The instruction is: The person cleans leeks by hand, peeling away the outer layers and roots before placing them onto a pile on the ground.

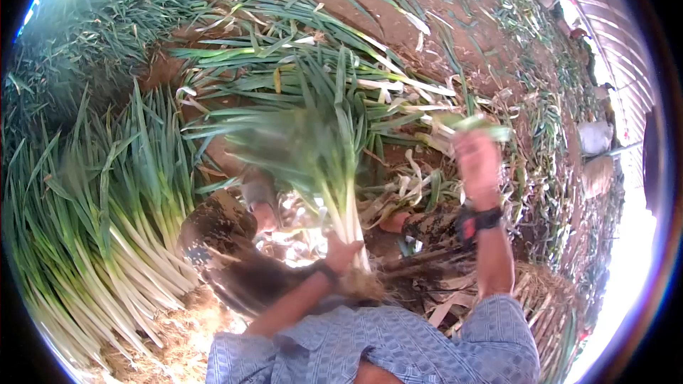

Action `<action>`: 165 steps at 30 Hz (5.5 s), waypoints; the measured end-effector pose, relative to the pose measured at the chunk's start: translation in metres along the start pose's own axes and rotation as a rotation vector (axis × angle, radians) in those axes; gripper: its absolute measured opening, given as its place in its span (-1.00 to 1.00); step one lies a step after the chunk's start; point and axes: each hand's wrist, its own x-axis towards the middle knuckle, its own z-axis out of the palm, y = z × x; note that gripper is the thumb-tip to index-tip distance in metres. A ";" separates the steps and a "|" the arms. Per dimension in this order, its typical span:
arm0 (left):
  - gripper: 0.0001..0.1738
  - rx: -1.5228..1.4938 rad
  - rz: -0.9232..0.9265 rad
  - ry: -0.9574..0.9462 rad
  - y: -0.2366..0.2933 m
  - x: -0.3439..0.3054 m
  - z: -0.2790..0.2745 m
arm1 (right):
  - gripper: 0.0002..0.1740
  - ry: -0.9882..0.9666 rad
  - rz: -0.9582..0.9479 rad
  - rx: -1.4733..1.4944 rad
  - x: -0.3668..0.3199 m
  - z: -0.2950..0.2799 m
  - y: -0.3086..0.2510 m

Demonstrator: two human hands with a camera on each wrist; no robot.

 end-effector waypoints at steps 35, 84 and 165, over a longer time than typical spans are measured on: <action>-0.56 -0.247 -0.131 -0.005 0.028 -0.008 -0.011 | -0.46 -0.456 0.102 -1.317 0.035 0.081 0.221; -0.66 -0.229 0.006 -0.361 0.044 0.031 -0.039 | -0.61 -0.327 0.358 -0.527 -0.029 0.020 0.125; -0.68 -0.108 0.926 1.116 0.255 -0.166 -0.386 | -0.72 -0.213 -0.066 -0.526 0.099 0.037 0.067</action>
